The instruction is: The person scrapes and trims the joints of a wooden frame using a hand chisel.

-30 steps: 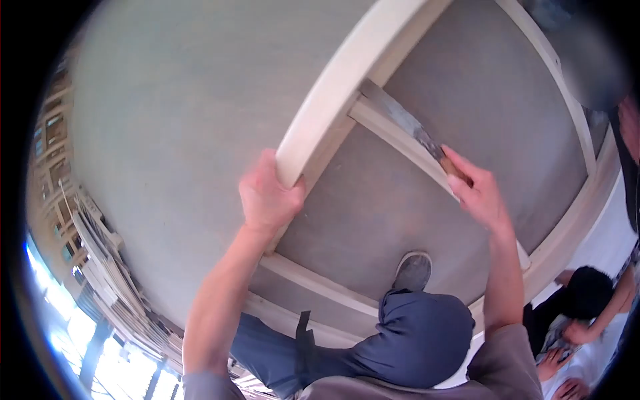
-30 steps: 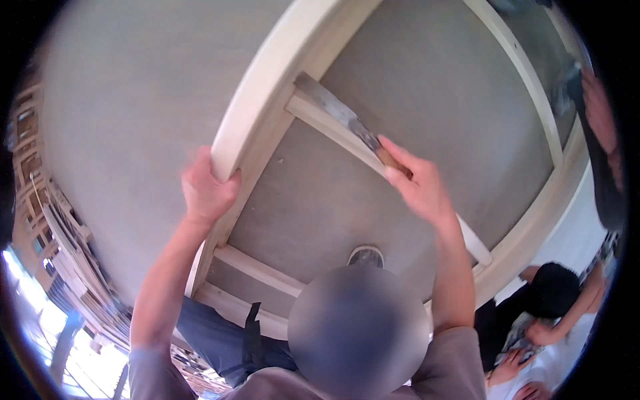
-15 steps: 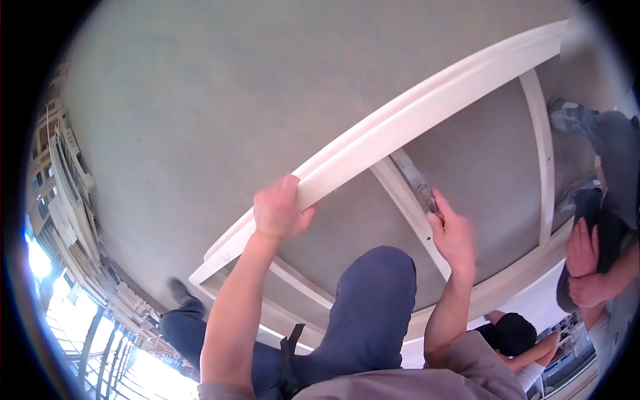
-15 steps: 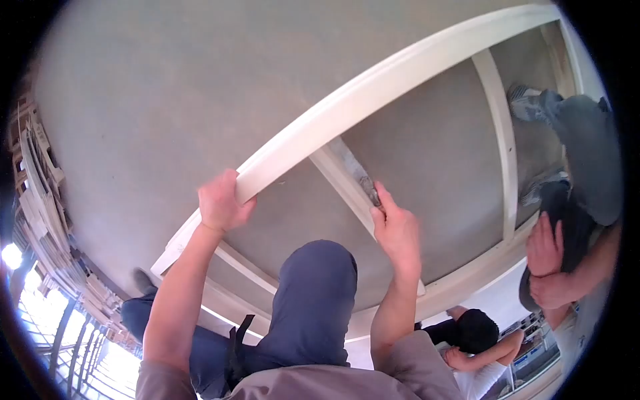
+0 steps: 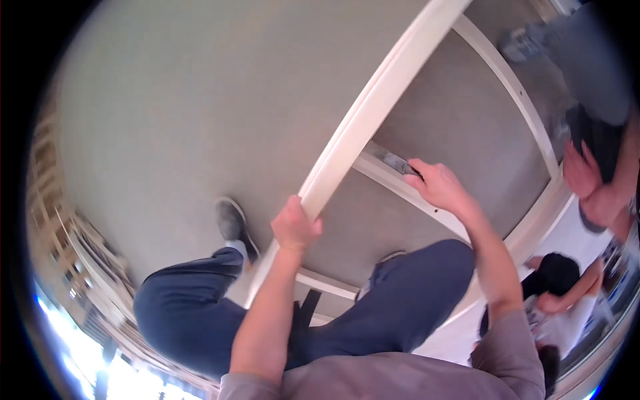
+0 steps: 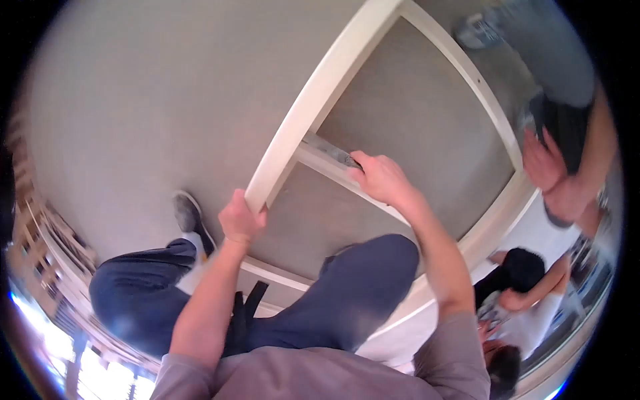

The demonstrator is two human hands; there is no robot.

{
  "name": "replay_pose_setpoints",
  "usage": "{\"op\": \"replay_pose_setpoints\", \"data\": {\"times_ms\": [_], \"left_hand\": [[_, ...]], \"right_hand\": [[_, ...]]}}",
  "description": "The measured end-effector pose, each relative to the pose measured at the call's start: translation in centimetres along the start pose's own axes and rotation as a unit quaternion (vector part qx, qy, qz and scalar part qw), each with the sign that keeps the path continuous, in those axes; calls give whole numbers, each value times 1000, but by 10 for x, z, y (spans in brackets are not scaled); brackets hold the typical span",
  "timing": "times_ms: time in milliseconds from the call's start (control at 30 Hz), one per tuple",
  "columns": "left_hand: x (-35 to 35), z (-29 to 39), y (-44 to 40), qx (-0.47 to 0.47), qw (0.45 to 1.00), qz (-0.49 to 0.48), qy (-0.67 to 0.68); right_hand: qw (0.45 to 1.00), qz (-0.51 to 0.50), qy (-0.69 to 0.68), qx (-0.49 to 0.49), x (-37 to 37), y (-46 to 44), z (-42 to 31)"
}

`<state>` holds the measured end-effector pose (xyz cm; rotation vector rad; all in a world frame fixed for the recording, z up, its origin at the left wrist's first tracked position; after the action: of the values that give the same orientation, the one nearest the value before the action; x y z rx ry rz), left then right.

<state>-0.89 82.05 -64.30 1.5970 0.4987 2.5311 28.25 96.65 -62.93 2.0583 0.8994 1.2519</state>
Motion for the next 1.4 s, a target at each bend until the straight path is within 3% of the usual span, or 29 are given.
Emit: {"op": "replay_pose_setpoints", "data": {"times_ms": [167, 267, 367, 500, 633, 733, 833, 933, 1033, 1133, 1267, 1367, 1400], "left_hand": [[-3, 1, -3, 2, 999, -39, 9], [-5, 1, -1, -24, 997, -54, 40], [-8, 3, -4, -37, 993, -71, 91], [-12, 0, -3, -36, 983, -121, 136], [-11, 5, -5, -45, 974, -163, 151], [-3, 11, -13, -50, 963, -178, 197], [5, 27, -29, -50, 955, -186, 227], [2, 31, -42, -96, 960, -178, 194], [-2, 37, -46, -165, 968, -141, 129], [-7, 39, -50, -205, 965, -101, 126], [-9, 35, -46, -203, 959, -103, 166], [-7, 36, -47, -199, 956, -104, 188], [-5, 36, -46, -197, 957, -104, 186]], "right_hand": [[997, -40, -62, -20, -17, -1, 12], [980, -23, -199, -8, -19, 45, 20], [987, 79, -36, -134, -43, 83, 40], [983, 95, -16, -154, -66, 113, 23], [980, 72, 44, -181, -63, 143, 3], [978, 17, 13, -205, -42, 176, -12], [979, 23, -25, -202, -14, 196, -37], [909, -86, -176, -367, -19, 186, -37], [965, 164, -175, -107, -45, 132, -17], [963, 204, -133, -113, -48, 95, -19], [928, 260, -259, -67, -71, 59, -12], [918, 159, -357, -72, -101, 63, -13], [946, 142, -286, -63, -113, 71, -19]]}}
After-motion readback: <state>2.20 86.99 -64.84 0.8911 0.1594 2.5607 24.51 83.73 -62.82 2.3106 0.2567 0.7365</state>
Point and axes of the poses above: each hand's wrist, its own y-axis away from the middle knuckle, its own x-axis out of the back of the hand, z = x × y, the point moved 9 cm from there along -y, towards the middle knuckle, and after that the axes turned 10 degrees about -x, right-handed, at the moved point
